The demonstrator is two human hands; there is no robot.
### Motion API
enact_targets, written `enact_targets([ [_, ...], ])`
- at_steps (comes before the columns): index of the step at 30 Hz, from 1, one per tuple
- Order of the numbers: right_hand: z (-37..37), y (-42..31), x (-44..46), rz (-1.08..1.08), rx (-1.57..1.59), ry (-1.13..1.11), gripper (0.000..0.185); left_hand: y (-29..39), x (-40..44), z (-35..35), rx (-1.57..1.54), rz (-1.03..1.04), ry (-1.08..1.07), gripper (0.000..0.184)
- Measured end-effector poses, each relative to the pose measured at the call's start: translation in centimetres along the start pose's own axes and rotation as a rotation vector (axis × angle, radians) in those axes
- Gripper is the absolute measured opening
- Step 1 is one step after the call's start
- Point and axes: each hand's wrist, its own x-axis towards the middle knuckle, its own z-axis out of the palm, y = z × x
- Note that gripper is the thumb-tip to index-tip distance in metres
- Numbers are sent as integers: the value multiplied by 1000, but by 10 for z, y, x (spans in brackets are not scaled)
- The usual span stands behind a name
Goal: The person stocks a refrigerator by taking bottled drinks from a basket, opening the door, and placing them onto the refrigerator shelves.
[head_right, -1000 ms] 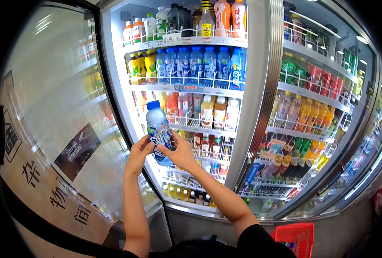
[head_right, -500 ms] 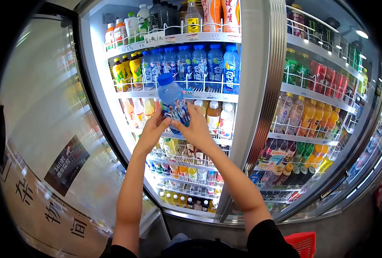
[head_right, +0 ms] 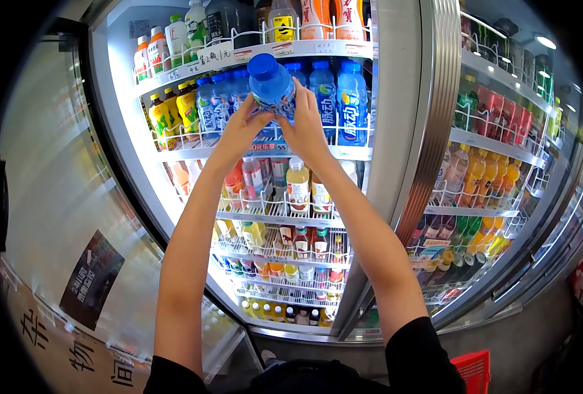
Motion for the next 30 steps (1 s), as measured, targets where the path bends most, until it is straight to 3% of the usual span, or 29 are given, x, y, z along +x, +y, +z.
enact_targets([
  [3,6,17,2,49,-13,-28,74,-30,15,-2,-58,67,-28,72],
  [6,13,29,5,116,-84,-32,74,-49,28,-6,278,28,69,57],
  [10,14,40,11,194,-161,-94,72,-66,41,-8,341,144,90,61],
  [14,19,46,9,96,-326,-26,71,-66,44,-8,257,143,78,66],
  [19,26,65,-4,133,-430,-33,73,-77,42,-6,305,51,78,65],
  [21,25,69,-5,183,-455,-128,72,-75,39,-7,371,8,58,63],
  [23,26,68,-7,264,-492,-163,72,-100,46,-5,469,117,94,63],
  [25,26,66,-3,347,-529,-207,74,-97,49,-3,526,30,92,64],
  [30,29,68,-7,301,-609,-166,76,-98,44,2,774,38,136,64],
])
